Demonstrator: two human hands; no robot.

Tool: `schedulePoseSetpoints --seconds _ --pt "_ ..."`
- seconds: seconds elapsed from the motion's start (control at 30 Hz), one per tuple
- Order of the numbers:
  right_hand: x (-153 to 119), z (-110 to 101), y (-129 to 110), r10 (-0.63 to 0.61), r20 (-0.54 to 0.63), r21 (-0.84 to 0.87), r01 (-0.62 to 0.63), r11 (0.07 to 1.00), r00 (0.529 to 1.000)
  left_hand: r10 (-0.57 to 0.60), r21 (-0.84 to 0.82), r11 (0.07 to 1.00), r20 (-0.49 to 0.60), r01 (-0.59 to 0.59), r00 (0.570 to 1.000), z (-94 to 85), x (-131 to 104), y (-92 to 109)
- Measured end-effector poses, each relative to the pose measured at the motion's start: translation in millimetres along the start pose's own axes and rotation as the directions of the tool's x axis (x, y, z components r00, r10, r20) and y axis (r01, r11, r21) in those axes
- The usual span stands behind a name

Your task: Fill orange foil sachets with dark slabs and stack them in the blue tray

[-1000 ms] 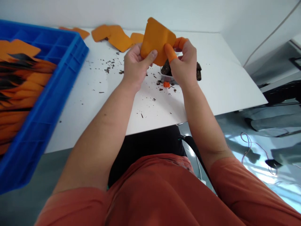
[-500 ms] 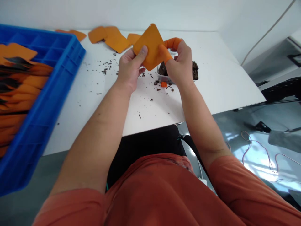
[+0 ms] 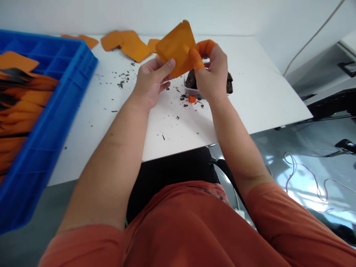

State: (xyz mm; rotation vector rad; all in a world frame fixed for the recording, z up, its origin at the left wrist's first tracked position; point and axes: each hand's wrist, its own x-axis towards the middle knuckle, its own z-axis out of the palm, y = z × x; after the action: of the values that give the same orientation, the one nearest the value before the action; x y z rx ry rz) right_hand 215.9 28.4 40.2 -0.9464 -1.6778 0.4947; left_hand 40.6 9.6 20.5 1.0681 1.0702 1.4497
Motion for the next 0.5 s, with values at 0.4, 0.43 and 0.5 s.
schedulePoseSetpoints --seconds 0.4,0.43,0.5 --pt "4.3 3.5 9.6 0.111 0.150 -0.039 -0.106 0.994 0.982 0.002 -0.099 0.995 -0.047 -0.007 0.999 -8.0 8.3 -2.8" --pt "3.9 4.2 10.1 0.120 0.158 -0.052 -0.113 0.992 0.980 0.001 -0.102 0.995 -0.050 -0.006 0.999 -8.1 8.5 -3.0" --pt "2.5 5.6 10.2 0.130 0.173 -0.065 -0.120 0.991 0.976 0.009 -0.085 0.996 -0.049 -0.014 0.999 -7.4 7.8 -3.6"
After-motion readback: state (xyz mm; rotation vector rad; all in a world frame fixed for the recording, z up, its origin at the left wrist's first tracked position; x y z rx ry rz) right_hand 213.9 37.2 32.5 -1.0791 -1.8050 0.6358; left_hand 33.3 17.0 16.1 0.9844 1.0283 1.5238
